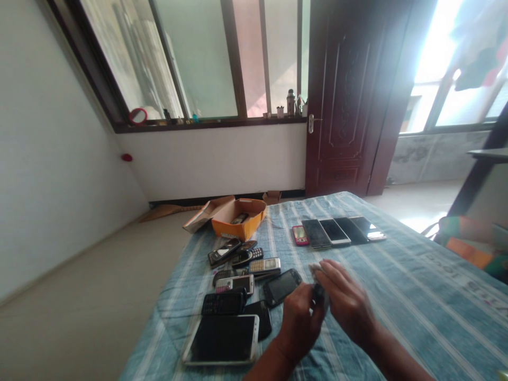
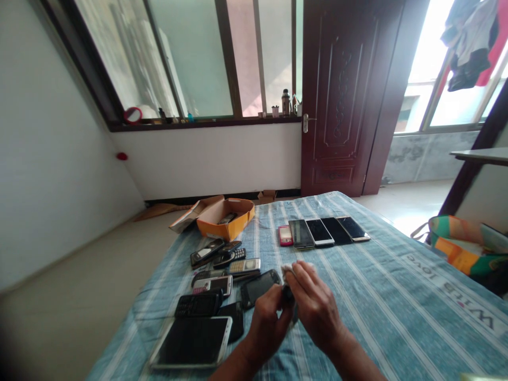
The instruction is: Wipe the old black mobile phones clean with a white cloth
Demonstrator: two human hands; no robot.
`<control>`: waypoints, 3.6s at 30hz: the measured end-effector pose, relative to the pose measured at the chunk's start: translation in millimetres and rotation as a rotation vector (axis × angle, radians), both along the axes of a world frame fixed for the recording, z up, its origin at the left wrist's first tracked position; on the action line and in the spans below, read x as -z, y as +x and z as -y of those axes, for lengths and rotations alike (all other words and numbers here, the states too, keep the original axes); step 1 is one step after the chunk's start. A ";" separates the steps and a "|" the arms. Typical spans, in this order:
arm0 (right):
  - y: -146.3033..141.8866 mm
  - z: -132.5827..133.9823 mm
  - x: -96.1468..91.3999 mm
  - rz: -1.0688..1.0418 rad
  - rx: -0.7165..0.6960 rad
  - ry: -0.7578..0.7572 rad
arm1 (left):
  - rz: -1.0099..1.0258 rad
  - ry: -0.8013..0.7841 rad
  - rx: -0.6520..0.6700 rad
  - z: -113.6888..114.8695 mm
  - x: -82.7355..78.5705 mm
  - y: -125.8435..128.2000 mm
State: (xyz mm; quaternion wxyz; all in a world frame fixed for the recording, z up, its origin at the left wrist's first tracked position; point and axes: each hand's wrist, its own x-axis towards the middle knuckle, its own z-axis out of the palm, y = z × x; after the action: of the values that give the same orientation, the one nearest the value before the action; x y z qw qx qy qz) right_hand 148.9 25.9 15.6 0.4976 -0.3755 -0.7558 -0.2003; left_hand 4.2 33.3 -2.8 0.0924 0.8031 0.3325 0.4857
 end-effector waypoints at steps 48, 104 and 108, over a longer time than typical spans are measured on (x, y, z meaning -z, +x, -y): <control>7.4 -14.5 21.6 -0.327 0.001 -0.500 | -0.023 -0.063 -0.023 -2.2 1.3 -3.5; -5.9 3.9 -1.8 -0.022 -0.018 -0.051 | 0.038 -0.054 0.023 0.1 -4.3 -4.3; -12.0 12.1 -5.1 0.082 -0.053 -0.066 | 0.047 -0.039 0.042 -1.1 -0.9 -4.0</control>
State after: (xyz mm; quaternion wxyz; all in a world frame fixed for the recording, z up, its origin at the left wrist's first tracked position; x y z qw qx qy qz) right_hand 136.8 13.8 20.7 0.4586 -0.3630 -0.7915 -0.1774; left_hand 0.3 34.4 -2.0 0.1261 0.7963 0.3226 0.4960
